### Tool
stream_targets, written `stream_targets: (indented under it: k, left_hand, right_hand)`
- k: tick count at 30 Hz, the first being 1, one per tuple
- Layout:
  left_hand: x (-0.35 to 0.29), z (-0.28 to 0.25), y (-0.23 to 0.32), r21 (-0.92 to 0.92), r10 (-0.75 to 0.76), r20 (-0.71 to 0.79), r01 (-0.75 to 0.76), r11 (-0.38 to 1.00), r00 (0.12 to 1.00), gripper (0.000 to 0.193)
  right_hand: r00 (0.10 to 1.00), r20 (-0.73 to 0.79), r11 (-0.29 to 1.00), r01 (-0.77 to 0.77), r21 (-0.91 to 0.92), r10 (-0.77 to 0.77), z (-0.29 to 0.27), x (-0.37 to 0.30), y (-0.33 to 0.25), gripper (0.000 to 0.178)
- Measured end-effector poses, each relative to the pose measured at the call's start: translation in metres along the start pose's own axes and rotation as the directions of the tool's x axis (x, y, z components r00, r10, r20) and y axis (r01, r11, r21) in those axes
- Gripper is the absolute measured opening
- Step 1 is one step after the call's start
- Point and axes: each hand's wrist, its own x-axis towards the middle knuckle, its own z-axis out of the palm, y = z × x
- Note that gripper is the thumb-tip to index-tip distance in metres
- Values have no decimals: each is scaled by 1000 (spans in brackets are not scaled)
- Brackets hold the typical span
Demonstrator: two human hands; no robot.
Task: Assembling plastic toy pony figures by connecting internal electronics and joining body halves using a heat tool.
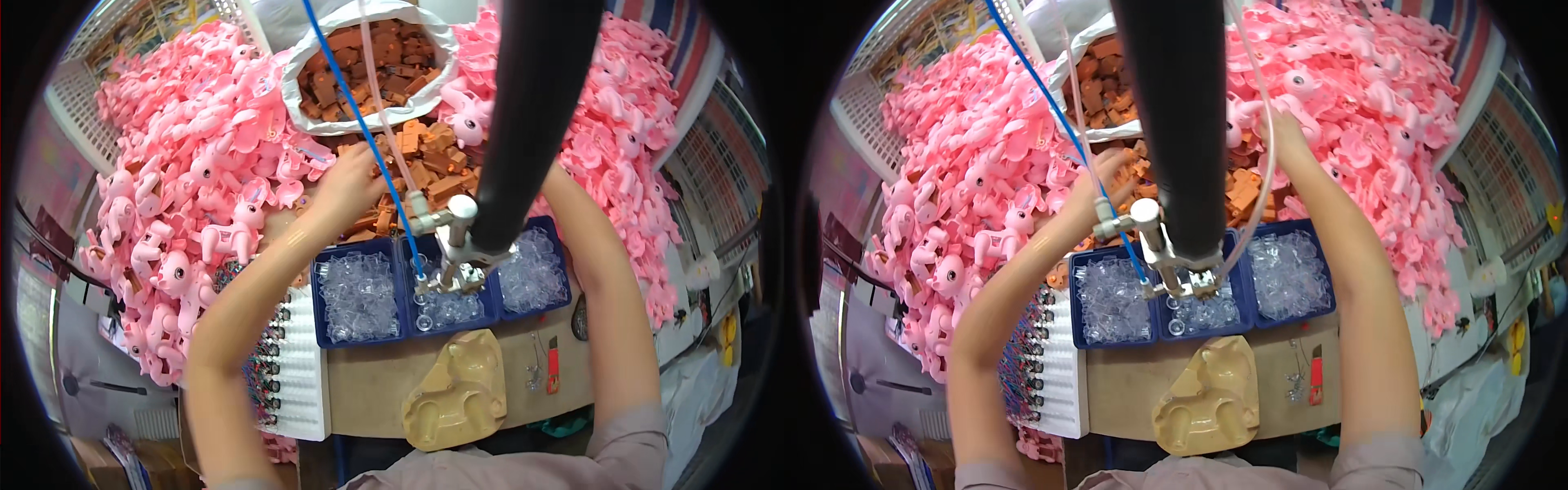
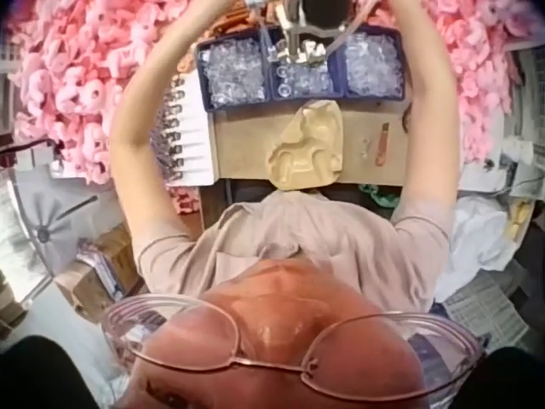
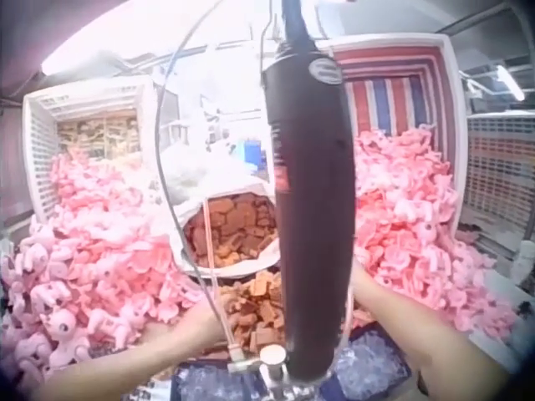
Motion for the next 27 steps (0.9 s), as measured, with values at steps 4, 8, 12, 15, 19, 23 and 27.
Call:
stream_targets:
  k: [4, 8, 12, 15, 19, 23, 27]
  left_hand:
    - [57, 79, -38, 505, -174, 0, 150, 850, 985, 44]
    - [62, 98, -58, 539, -540, 514, 238, 808, 667, 55]
    - [5, 90, -44, 513, -286, 277, 111, 851, 917, 39]
    - [-44, 31, -32, 361, -261, 89, 213, 908, 961, 46]
    - [-37, 45, -14, -180, -413, -215, 380, 907, 885, 63]
    - [-61, 24, -24, -486, -632, -409, 430, 761, 658, 52]
    - [-99, -4, 16, -946, -808, 0, 262, 190, 589, 33]
  right_hand:
    - [905, 284, 407, 401, -821, -318, 20, -39, -95, 35]
    - [964, 209, 644, 267, -717, -167, 2, -44, -125, 39]
    - [851, 269, 143, 367, -919, -452, 10, -47, -126, 33]
    - [992, 69, 831, 127, -541, -106, 25, -56, -164, 38]
    - [959, -211, 971, 149, -189, -188, -56, -17, -27, 46]
    - [806, -468, 876, 124, -466, -363, -25, -78, -136, 34]
    - [726, -508, 804, 103, -585, -463, -40, -221, -185, 23]
